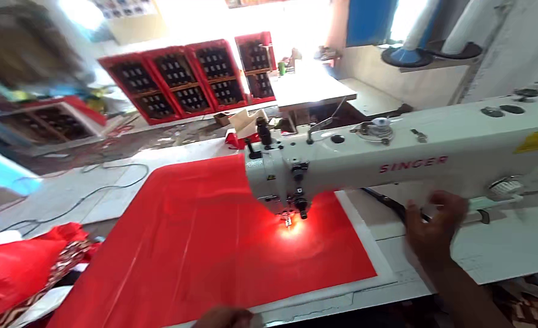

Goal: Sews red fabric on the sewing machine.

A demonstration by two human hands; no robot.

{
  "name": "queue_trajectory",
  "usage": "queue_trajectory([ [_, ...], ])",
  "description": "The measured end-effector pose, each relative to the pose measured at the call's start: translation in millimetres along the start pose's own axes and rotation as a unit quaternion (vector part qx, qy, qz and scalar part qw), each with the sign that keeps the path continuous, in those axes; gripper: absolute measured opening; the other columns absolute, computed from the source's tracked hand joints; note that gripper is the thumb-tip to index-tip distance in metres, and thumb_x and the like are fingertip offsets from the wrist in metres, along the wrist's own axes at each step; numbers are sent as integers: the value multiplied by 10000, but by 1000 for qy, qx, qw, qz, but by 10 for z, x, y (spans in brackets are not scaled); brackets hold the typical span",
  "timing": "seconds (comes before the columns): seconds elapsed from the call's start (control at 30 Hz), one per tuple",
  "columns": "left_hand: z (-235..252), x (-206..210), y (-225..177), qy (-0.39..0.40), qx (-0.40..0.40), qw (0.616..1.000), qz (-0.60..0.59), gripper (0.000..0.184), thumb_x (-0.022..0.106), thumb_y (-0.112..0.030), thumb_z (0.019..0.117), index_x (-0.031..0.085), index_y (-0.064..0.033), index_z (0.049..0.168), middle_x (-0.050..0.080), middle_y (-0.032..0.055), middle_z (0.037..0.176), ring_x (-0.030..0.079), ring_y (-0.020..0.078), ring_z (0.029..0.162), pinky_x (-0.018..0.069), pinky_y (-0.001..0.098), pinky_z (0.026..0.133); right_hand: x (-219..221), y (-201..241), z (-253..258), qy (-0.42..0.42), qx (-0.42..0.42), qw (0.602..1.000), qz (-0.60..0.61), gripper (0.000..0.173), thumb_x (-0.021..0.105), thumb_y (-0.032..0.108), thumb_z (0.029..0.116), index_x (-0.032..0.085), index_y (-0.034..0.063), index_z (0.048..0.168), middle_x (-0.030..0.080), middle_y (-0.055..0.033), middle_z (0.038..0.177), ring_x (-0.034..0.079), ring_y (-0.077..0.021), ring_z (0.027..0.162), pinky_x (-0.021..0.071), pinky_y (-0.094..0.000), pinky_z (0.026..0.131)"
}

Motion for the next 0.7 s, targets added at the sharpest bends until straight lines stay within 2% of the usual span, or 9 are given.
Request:
queue_trajectory([
  [0.07, 144, -173, 326, -88, -25, 991, 93, 357, 530, -257, 1049, 730, 26, 1135, 738, 204, 992, 713, 378, 932, 550, 597, 870, 270, 515, -72, 189, -60, 978, 55, 343, 573, 258, 1000, 686, -3, 1193, 654, -238, 1230, 603, -439, 1181, 455, -645, 988],
  [0.13, 242, -372, 712, -151, -71, 972, 164, 459, 492, -380, 1039, 722, -13, 1194, 722, 211, 1138, 676, 451, 1085, 480, 711, 911, 514, 891, -127, 326, -130, 931, 105, 319, 573, 348, 1013, 730, 123, 1176, 651, -121, 1310, 588, -343, 1252, 448, -617, 1001],
  [0.2, 271, -596, 998, -171, -135, 956, 198, 544, 476, -465, 1024, 685, -34, 1281, 657, 221, 1324, 589, 485, 1260, 404, 767, 974, 672, 1062, -171, 435, -145, 877, 145, 358, 530, 413, 1037, 728, 166, 1204, 638, -47, 1379, 543, -258, 1341, 397, -570, 1099],
  [0.27, 201, -794, 1244, -163, -211, 944, 196, 589, 512, -487, 1022, 608, -43, 1398, 520, 242, 1498, 452, 494, 1407, 307, 802, 1040, 731, 1105, -205, 550, -129, 811, 151, 435, 467, 465, 1062, 676, 176, 1311, 579, -37, 1469, 455, -247, 1432, 272, -576, 1189],
  [0.3, 141, -868, 1377, -164, -238, 935, 204, 606, 525, -497, 1022, 581, -56, 1433, 469, 249, 1543, 408, 494, 1442, 280, 810, 1055, 738, 1099, -228, 580, -129, 791, 141, 463, 460, 498, 1057, 658, 187, 1337, 559, -27, 1498, 418, -247, 1465, 224, -588, 1212],
  [0.37, -4, -958, 1600, -167, -290, 916, 221, 659, 503, -551, 1018, 536, -89, 1487, 398, 246, 1596, 333, 496, 1486, 205, 819, 1084, 715, 1069, -257, 591, -135, 785, 128, 491, 464, 540, 1043, 643, 211, 1359, 541, -9, 1521, 388, -245, 1491, 191, -606, 1222],
  [0.47, -136, -947, 1799, -166, -343, 894, 236, 794, 357, -715, 981, 447, -188, 1568, 338, 209, 1643, 232, 466, 1538, 94, 809, 1122, 717, 1019, -280, 585, -142, 789, 128, 497, 471, 576, 1026, 650, 246, 1351, 548, 21, 1514, 389, -226, 1491, 202, -603, 1217],
  [0.63, 12, -970, 1782, -166, -351, 895, 219, 762, 412, -659, 1004, 426, -157, 1576, 320, 210, 1650, 210, 454, 1548, 86, 795, 1134, 816, 981, -238, 560, -165, 804, 114, 508, 443, 595, 1025, 659, 263, 1343, 578, 37, 1483, 425, -220, 1469, 263, -611, 1190],
  [0.7, 96, -996, 1833, -161, -353, 895, 219, 760, 417, -657, 1009, 416, -159, 1582, 312, 202, 1656, 209, 444, 1552, 88, 777, 1151, 894, 972, -191, 557, -161, 807, 113, 497, 468, 582, 1020, 672, 253, 1332, 585, 38, 1475, 425, -209, 1467, 260, -593, 1196],
])
Point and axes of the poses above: each hand's wrist, its own z-axis towards the middle knuckle, its own x-axis out of the palm, y = z × x, the point moved 1 cm from there along z, towards the middle knuckle
